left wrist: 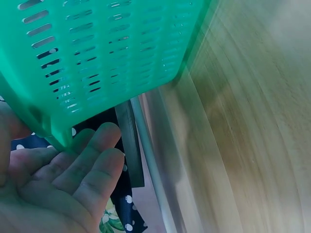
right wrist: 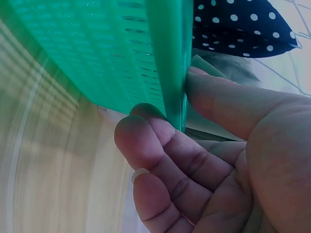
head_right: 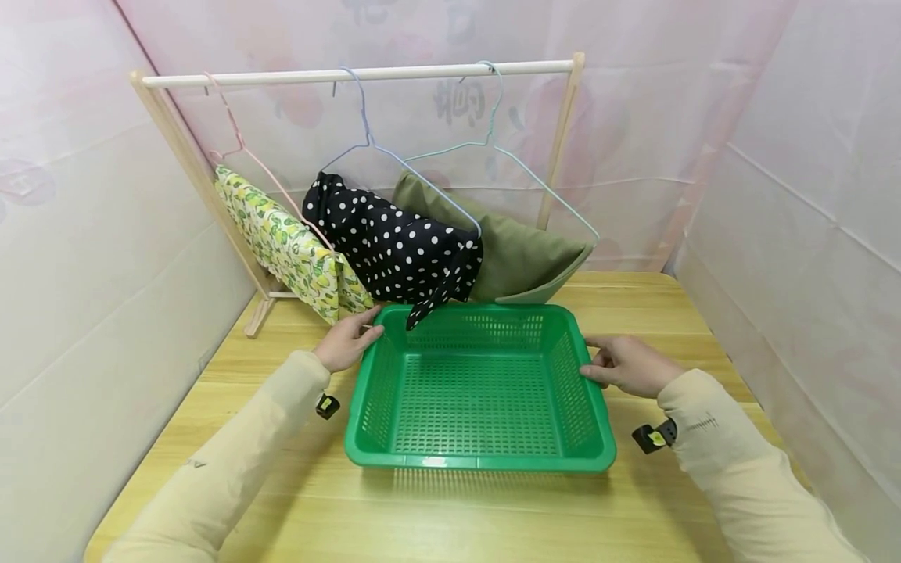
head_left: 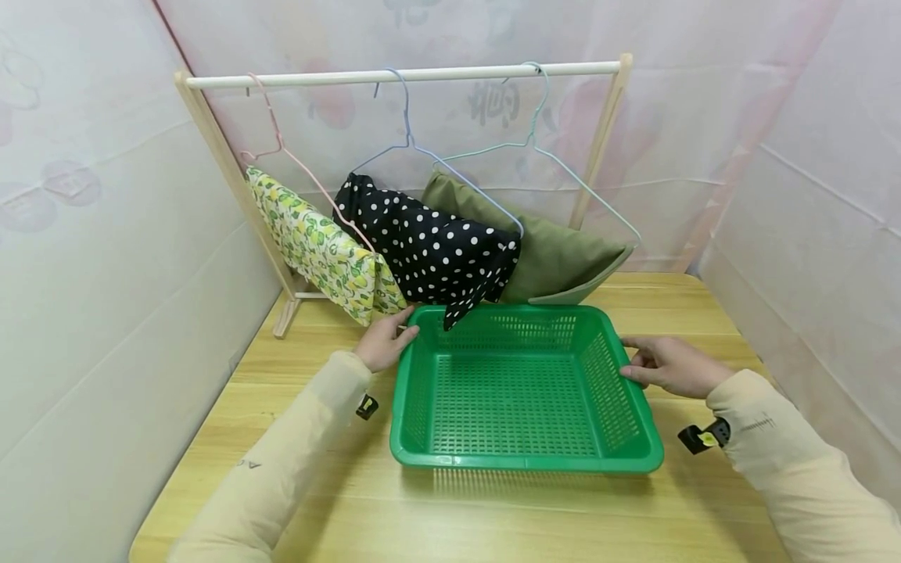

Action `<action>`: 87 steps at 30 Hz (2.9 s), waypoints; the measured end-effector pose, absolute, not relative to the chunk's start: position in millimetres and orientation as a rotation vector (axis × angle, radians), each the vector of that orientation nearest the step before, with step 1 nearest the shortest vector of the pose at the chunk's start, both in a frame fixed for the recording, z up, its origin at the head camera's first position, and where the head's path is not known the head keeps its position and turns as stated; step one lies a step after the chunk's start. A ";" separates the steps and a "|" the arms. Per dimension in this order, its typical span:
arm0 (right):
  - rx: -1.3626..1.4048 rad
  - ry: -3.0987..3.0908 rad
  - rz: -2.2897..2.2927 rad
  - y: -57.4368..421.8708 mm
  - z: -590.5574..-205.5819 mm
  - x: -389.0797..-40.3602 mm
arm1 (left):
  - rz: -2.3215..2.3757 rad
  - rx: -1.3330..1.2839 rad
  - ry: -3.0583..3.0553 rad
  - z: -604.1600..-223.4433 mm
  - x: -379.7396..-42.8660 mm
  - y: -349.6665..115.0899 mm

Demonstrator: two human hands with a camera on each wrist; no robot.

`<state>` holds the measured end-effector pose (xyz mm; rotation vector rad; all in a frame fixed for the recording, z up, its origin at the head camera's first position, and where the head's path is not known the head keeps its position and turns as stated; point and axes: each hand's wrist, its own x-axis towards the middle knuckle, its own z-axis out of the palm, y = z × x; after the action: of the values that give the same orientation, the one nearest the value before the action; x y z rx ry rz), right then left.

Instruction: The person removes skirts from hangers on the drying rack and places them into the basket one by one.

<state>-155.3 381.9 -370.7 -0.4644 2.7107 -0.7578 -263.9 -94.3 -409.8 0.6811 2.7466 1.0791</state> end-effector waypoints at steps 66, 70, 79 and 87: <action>-0.541 2.872 -0.664 372.7 -338.9 -142.3 | 1.094 0.765 2.796 -388.3 -250.4 -107.3; -0.588 2.910 -0.662 365.7 -332.0 -143.0 | 1.100 0.760 2.802 -382.2 -248.4 -107.6; -0.630 2.933 -0.644 348.6 -313.9 -145.9 | 1.108 0.778 2.796 -367.2 -244.8 -103.2; -0.730 2.979 -0.606 330.3 -294.2 -152.8 | 1.109 0.837 2.795 -347.2 -245.5 -99.0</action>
<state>-152.8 330.3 -294.2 -0.7298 2.9789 -0.6065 -245.5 -99.0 -347.2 0.8365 2.7949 1.1094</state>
